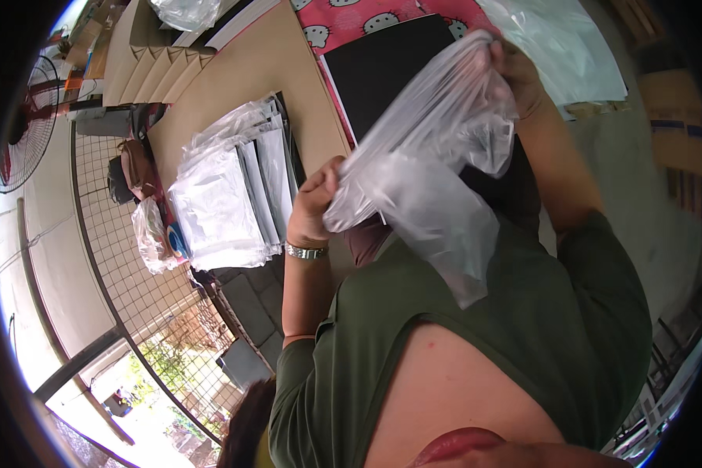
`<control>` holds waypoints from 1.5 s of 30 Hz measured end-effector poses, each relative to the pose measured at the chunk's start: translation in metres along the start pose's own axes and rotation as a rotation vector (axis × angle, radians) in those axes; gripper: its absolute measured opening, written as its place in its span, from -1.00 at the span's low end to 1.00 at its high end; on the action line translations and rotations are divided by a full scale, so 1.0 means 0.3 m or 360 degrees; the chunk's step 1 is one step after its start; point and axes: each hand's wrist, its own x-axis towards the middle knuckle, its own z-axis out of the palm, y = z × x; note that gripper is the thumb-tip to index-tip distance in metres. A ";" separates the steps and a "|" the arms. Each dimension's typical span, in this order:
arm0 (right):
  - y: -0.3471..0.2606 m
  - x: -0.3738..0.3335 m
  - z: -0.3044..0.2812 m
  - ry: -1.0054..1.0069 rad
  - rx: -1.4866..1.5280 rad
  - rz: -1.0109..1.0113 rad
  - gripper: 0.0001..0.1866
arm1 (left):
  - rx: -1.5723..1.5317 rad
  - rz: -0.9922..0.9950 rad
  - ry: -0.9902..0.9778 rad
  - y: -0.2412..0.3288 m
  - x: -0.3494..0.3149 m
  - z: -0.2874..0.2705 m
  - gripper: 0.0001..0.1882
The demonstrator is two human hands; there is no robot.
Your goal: The person places flat black objects into clear plastic bags, smooths the bags, and stacks the packaged items on the table.
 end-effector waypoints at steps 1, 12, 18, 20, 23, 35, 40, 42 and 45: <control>0.001 0.005 -0.002 -0.0206 -0.0510 0.0303 -0.76 | -0.0149 0.0111 0.0059 0.029 -0.002 -0.027 -0.40; -0.080 0.064 -0.119 0.0245 -0.0307 0.0299 -0.69 | 0.0577 -0.0115 -0.0574 0.126 0.143 0.006 -0.49; -0.054 0.068 -0.143 0.0172 -0.0907 0.0130 -0.68 | -0.0381 0.0243 -0.0569 0.065 0.187 -0.108 -0.56; -0.068 0.098 -0.102 0.0487 -0.0419 -0.0347 -0.73 | 0.0320 -0.0117 -0.0651 0.021 0.172 -0.057 -0.64; -0.065 0.075 -0.130 0.0432 -0.0692 0.0204 -0.74 | 0.0429 -0.0126 -0.0674 0.064 0.194 -0.011 -0.60; -0.093 0.170 -0.382 0.0680 -0.0568 0.0060 -0.65 | -0.0559 -0.0114 -0.0430 0.029 0.513 -0.103 -0.75; 0.004 0.329 -0.631 0.1027 -0.2523 -0.0036 -0.68 | 0.0378 0.0177 0.0218 0.027 0.860 -0.178 -0.83; 0.007 0.331 -0.717 0.1331 -0.3513 0.0011 -0.70 | 0.0856 0.0428 0.0297 -0.004 0.921 -0.073 -0.76; 0.039 0.336 -0.686 0.1261 -0.3502 0.0242 -0.71 | 0.1000 0.0271 0.0408 -0.019 0.930 -0.037 -0.77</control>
